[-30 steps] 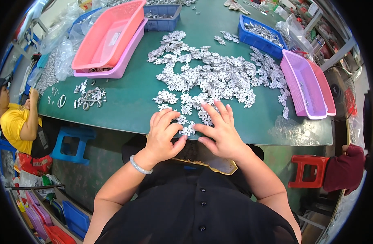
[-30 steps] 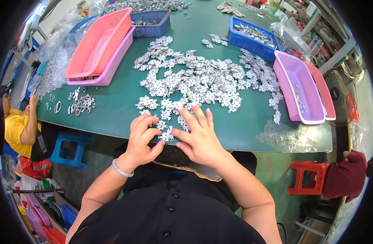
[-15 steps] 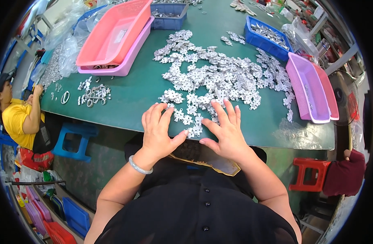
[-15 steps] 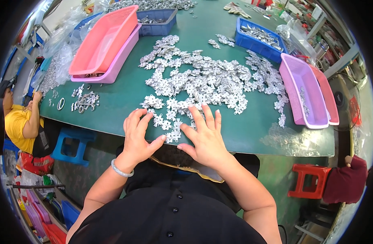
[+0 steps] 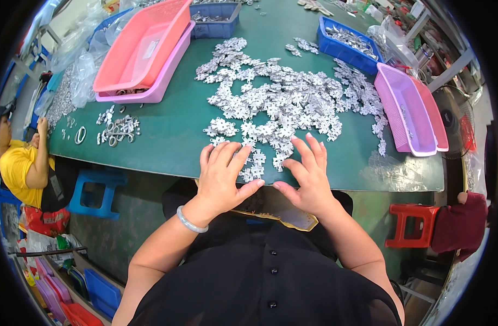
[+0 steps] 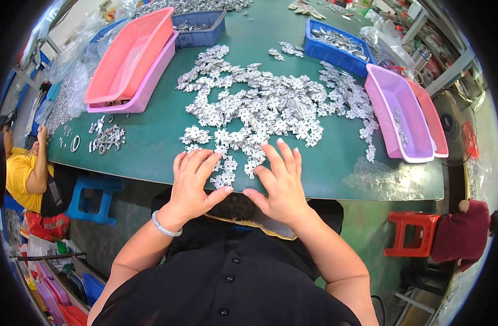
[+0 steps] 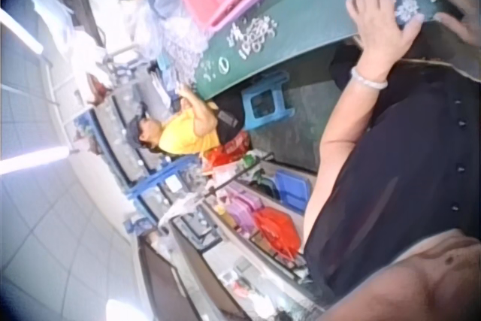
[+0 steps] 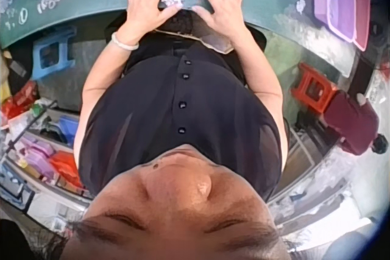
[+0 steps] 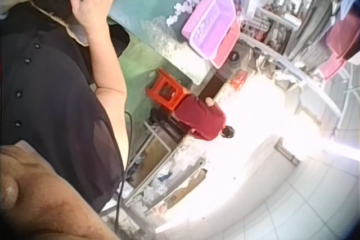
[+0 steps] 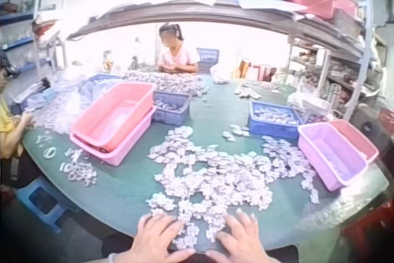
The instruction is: The person sorts through a large pile of small snowflake-shaped metal parts on a green table, moving them by hand and picking up individual pieces to place them into a bag held in their lap.
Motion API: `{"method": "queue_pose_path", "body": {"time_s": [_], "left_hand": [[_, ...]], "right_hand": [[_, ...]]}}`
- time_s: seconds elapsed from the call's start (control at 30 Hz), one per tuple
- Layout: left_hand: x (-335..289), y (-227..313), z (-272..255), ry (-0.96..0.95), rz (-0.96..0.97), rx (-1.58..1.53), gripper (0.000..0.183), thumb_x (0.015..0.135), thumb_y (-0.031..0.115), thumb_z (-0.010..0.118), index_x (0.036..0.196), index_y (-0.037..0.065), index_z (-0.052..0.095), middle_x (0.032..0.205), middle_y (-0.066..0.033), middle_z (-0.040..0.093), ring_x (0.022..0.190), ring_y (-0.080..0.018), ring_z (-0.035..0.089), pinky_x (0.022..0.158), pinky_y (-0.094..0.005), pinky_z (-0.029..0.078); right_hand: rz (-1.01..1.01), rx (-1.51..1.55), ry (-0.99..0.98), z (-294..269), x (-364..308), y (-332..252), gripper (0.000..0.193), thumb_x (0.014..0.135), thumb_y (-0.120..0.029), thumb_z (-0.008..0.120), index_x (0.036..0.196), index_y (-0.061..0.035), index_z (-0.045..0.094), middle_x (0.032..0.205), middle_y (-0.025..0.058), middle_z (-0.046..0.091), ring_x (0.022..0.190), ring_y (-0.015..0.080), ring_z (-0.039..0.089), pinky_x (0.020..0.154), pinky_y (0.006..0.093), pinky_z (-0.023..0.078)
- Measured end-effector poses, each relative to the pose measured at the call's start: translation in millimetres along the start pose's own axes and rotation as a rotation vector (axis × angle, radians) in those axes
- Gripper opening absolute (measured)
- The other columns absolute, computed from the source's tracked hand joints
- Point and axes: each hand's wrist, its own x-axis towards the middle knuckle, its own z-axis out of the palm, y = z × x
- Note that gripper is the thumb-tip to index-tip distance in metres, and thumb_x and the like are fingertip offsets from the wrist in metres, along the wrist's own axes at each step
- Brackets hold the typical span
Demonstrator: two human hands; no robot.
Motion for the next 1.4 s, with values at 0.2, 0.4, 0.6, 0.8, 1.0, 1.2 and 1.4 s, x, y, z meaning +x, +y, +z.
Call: {"method": "queue_pose_path", "body": {"time_s": [0.2,0.4,0.6,0.8,1.0,1.2,1.4], "left_hand": [[-1.8,-0.4,1.9,0.056,0.087,-0.001,0.052,0.070,0.030,0.080,0.113,0.004,0.064,0.114,-0.0157,0.055,0.106,-0.0355,0.052,0.096,-0.0475,0.038],[3.0,8.7,2.1,0.049,0.065,-0.086,0.050,0.071,0.030,0.079,0.112,0.005,0.064,0.115,-0.0155,0.055,0.106,-0.0352,0.053,0.096,-0.0476,0.039],[0.9,5.5,5.5,0.041,0.123,-0.075,0.047,0.070,0.026,0.080,0.110,0.007,0.065,0.114,-0.0143,0.056,0.106,-0.0340,0.054,0.093,-0.0460,0.041],[1.8,8.2,5.9,0.076,0.096,-0.082,0.046,0.068,0.026,0.081,0.107,0.007,0.065,0.113,-0.0137,0.057,0.104,-0.0344,0.054,0.092,-0.0453,0.042],[-0.9,3.7,7.3,0.048,0.117,-0.067,0.045,0.068,0.026,0.081,0.105,0.007,0.065,0.115,-0.0151,0.056,0.105,-0.0348,0.054,0.092,-0.0452,0.042],[6.5,13.6,5.2,0.105,0.053,-0.072,0.050,0.070,0.029,0.080,0.110,0.003,0.064,0.117,-0.0155,0.057,0.108,-0.0367,0.054,0.095,-0.0481,0.042],[-3.3,3.2,13.0,0.042,0.143,-0.070,0.055,0.072,0.030,0.078,0.116,0.001,0.062,0.118,-0.0156,0.057,0.109,-0.0360,0.054,0.094,-0.0468,0.043]], "right_hand": [[-0.063,0.014,-0.083,-5.3,2.2,-3.1,0.039,0.077,-0.032,0.077,0.109,-0.0129,0.066,0.144,0.0160,0.041,0.136,0.0442,0.030,0.108,0.0638,0.022],[0.082,0.000,0.086,5.3,4.1,9.3,0.037,0.077,-0.021,0.076,0.107,-0.0043,0.062,0.136,0.0184,0.047,0.130,0.0428,0.037,0.106,0.0558,0.030],[0.026,0.068,0.097,7.1,-1.4,14.6,0.030,0.075,-0.016,0.078,0.098,-0.0050,0.060,0.133,0.0192,0.049,0.129,0.0434,0.039,0.104,0.0544,0.033],[0.144,0.070,0.098,3.6,6.5,4.7,0.029,0.074,-0.015,0.078,0.094,-0.0045,0.060,0.131,0.0190,0.050,0.127,0.0435,0.041,0.103,0.0525,0.035],[0.055,0.101,0.069,1.3,3.0,7.1,0.036,0.074,-0.016,0.077,0.105,-0.0036,0.062,0.132,0.0186,0.050,0.127,0.0432,0.040,0.103,0.0525,0.035],[0.042,0.030,0.054,3.1,2.2,0.4,0.042,0.074,-0.020,0.077,0.110,-0.0041,0.063,0.125,0.0165,0.051,0.117,0.0393,0.045,0.099,0.0511,0.037],[0.035,0.088,0.067,2.6,8.7,-1.3,0.050,0.074,-0.026,0.078,0.115,-0.0018,0.062,0.110,0.0128,0.055,0.100,0.0319,0.050,0.088,0.0429,0.040]]}}
